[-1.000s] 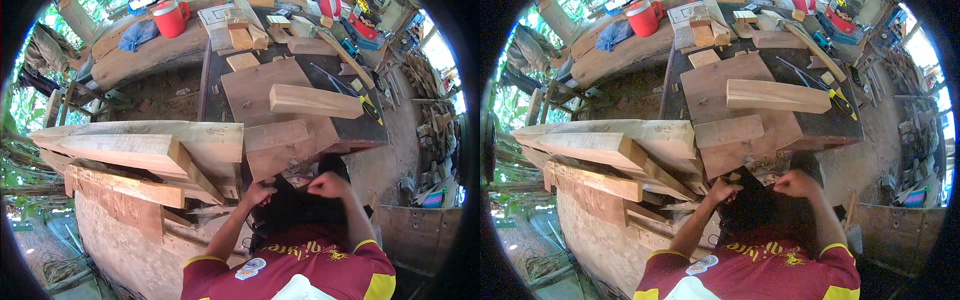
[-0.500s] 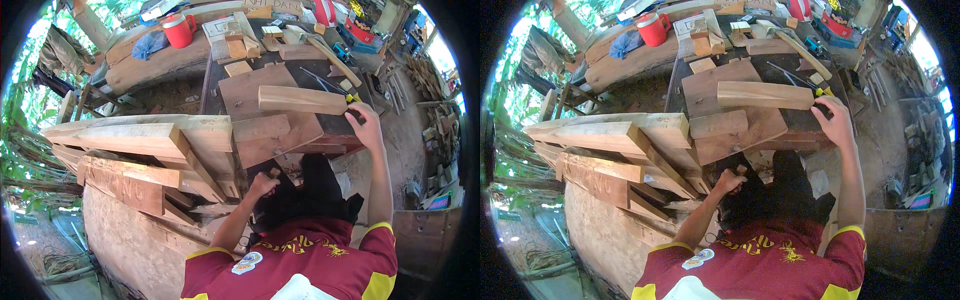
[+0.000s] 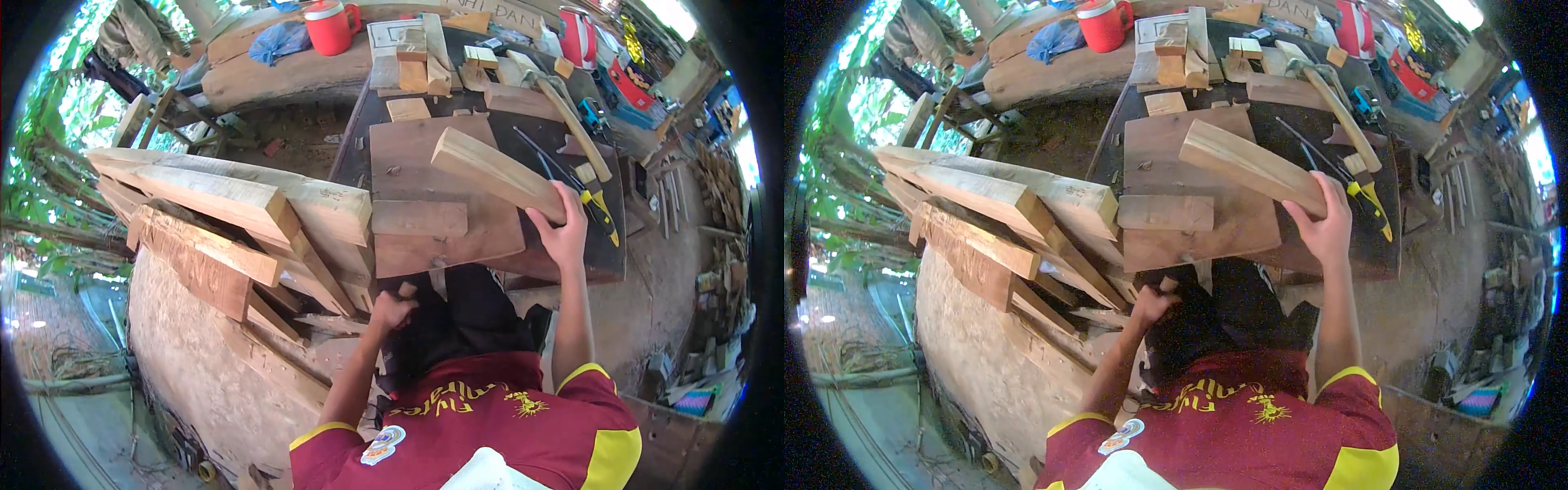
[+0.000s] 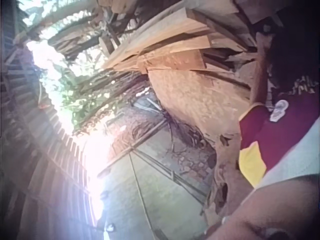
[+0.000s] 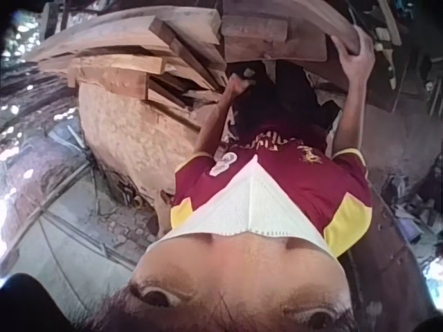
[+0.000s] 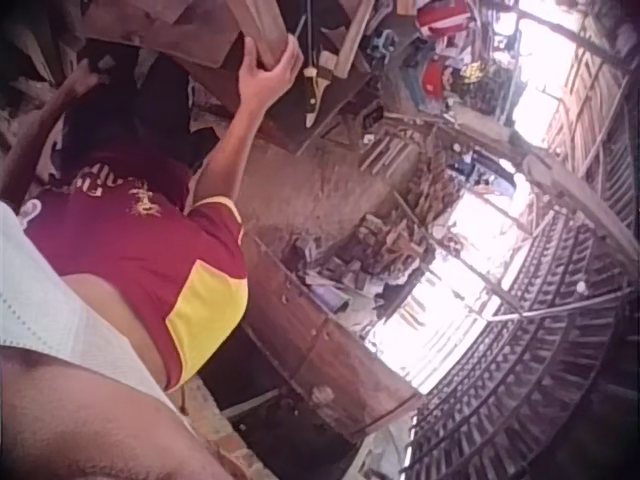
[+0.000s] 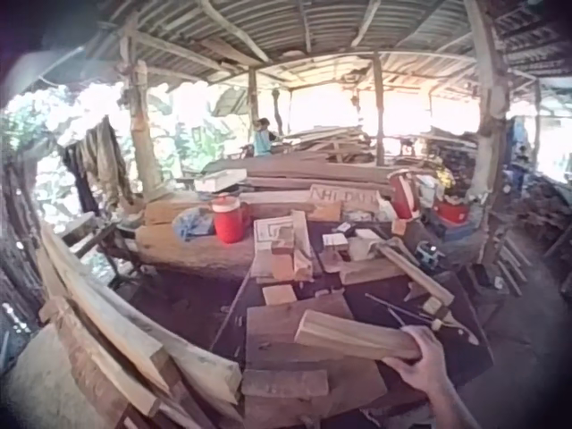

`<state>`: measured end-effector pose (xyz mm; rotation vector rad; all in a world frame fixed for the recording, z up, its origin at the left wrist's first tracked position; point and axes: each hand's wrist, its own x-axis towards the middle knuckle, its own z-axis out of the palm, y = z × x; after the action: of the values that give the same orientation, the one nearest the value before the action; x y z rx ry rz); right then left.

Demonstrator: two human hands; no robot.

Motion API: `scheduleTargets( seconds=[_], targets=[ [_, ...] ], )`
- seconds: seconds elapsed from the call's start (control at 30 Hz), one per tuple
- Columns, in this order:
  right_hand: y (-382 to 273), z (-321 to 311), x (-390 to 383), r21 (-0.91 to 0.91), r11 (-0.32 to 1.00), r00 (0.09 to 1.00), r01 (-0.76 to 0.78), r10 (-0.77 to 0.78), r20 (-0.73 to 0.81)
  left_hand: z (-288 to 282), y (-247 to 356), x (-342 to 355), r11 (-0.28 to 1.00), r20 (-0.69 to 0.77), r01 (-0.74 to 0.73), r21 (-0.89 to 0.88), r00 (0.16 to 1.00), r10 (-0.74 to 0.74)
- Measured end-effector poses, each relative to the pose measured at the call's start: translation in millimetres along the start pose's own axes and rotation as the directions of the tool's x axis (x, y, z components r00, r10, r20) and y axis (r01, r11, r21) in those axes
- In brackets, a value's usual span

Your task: The person uses a chisel and a wooden mallet to carve a small rectangular block of wood held in their left hand. They repeatedly strike the chisel to remove wood shavings, occasionally pausing to inspect the carved surface and adjust the wood's position. The task continues with consistent manual shaping of the wood block throughout the clip.

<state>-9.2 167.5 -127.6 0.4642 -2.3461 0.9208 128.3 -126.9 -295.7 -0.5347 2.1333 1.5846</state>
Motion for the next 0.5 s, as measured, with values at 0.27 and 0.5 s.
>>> scheduleTargets(
  seconds=[0.27,0.5],
  targets=[
    [5.4,0.6,-0.3,0.029,1.000,1.000,-0.008,0.008,-0.018,29.6,21.9,-15.6,0.909,-0.185,-0.088,0.407,0.967,0.177],
    [13.9,-3.9,-3.1,0.177,0.984,0.998,-0.027,0.036,-0.049,70.4,112.5,-95.0,0.655,0.111,-0.448,0.609,0.865,0.489]
  ],
)
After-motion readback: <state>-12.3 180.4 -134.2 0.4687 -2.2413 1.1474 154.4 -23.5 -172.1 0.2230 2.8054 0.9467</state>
